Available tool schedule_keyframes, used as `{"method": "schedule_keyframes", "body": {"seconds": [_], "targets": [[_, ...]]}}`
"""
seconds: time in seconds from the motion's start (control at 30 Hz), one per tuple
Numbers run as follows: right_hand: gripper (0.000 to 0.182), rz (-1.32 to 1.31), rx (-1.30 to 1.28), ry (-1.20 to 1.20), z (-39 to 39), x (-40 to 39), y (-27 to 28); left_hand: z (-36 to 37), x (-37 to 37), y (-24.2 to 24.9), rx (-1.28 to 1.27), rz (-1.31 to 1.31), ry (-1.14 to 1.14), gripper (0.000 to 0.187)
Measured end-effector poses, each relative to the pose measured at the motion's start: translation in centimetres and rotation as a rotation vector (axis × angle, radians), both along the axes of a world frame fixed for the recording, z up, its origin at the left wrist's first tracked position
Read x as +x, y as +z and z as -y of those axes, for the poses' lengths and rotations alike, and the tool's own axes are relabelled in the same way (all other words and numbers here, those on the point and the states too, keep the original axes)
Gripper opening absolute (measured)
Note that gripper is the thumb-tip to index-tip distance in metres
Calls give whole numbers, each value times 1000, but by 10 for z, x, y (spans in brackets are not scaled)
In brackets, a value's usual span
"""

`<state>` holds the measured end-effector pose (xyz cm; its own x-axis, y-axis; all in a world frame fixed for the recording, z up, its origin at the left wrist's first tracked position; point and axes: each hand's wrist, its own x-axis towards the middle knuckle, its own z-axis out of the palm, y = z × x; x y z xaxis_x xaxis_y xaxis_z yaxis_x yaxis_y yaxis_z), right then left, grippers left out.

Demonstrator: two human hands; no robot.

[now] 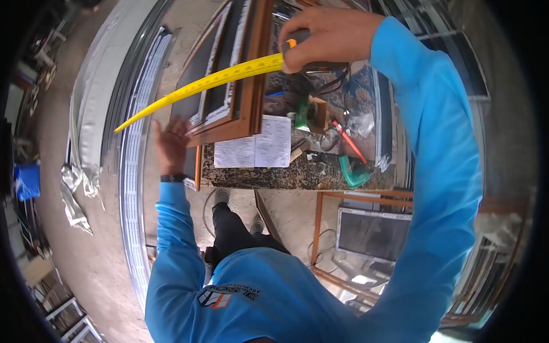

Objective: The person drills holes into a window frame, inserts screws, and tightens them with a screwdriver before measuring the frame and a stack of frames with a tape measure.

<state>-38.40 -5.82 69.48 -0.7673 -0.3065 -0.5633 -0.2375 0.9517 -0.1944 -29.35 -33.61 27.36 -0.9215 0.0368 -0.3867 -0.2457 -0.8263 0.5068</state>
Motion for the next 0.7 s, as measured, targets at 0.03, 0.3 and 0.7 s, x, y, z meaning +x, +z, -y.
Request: {"method": "schedule_keyframes", "body": {"seconds": [0.03, 0.3, 0.7], "targets": [[47, -23, -15, 1, -7, 10, -1, 5, -10, 31, 65, 48, 80, 77], [88, -33, -221, -56, -59, 75, -23, -5, -29, 99, 153, -341, 113, 30], [114, -48, -779, -255, -117, 149, -80, -150, 34, 241, -422, -614, -371, 54]]}}
